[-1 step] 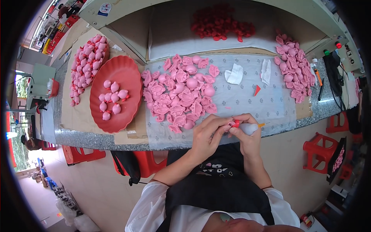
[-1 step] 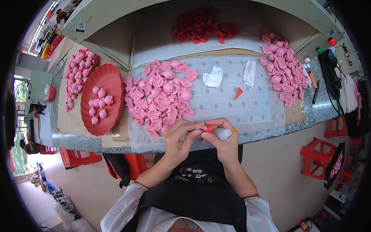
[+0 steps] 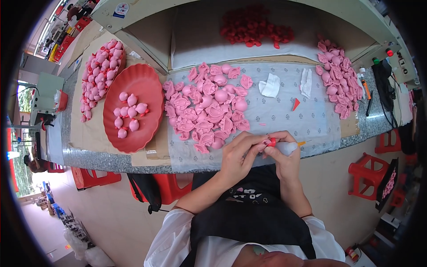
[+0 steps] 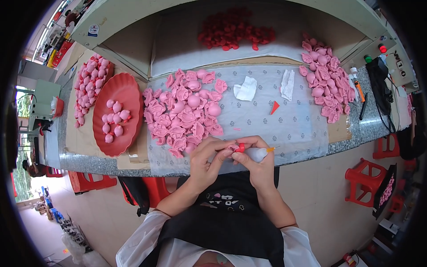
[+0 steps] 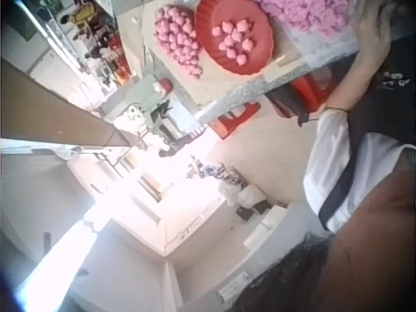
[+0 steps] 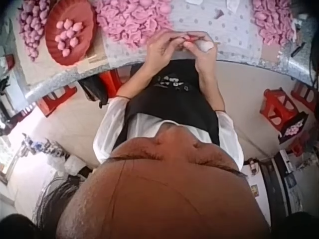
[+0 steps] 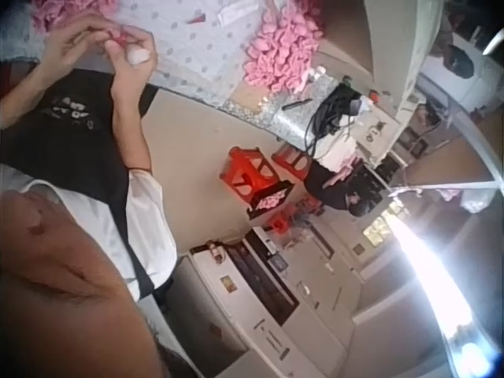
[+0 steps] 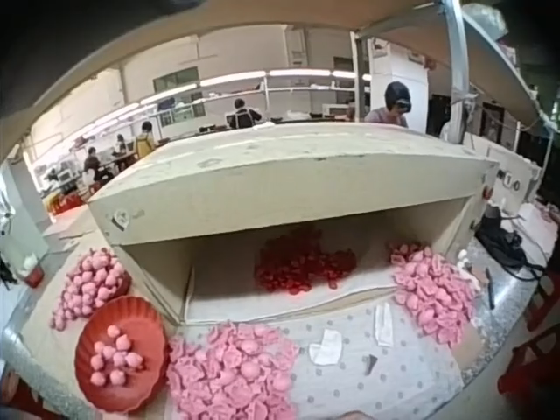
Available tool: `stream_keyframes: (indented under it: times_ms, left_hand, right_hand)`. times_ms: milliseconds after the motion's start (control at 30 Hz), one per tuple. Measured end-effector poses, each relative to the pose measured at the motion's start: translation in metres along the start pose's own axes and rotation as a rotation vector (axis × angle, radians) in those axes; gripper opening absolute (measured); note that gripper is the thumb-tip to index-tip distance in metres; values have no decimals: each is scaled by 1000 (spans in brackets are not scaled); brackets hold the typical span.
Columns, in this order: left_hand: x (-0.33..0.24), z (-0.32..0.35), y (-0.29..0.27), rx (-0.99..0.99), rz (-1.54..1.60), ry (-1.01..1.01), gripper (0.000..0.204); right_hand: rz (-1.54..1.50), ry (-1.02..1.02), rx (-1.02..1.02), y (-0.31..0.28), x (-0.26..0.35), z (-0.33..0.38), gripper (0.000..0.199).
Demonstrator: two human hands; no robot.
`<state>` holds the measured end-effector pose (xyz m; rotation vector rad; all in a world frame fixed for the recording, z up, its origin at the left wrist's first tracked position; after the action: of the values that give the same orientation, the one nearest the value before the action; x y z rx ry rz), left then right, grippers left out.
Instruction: Applying glue to small pink plastic toy components and assembling them manually at a factory workstation.
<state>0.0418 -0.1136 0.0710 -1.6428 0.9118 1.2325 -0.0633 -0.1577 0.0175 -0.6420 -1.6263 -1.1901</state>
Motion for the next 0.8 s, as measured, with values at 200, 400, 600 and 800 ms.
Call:
stream_keyframes:
  times_ms: [200, 400, 600, 800]
  left_hand:
    - [23, -6, -3, -11, 31, -151, 9]
    - [-9, -1, 1, -40, -284, 283, 15]
    - [-16, -2, -1, -11, -248, 266, 19]
    - [-14, -4, -1, -68, -304, 176, 19]
  right_hand:
    - [-22, 108, 70, 10, -9, -1, 22]
    - [-42, 135, 106, 17, -11, 8, 23]
    - [87, 157, 200, 20, -8, 6, 18]
    - [15, -8, 71, 17, -1, 7, 16]
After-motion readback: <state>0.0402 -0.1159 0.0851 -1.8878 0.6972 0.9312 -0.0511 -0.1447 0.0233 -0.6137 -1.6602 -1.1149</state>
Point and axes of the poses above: each hand's wrist, its own z-axis away from the middle knuckle, its own y-axis out of the palm, x = y × z, the point moved 10 cm from there along -z, towards the middle knuckle, and after that the axes turned 11 degrees about -y, right-handed, at the moved point
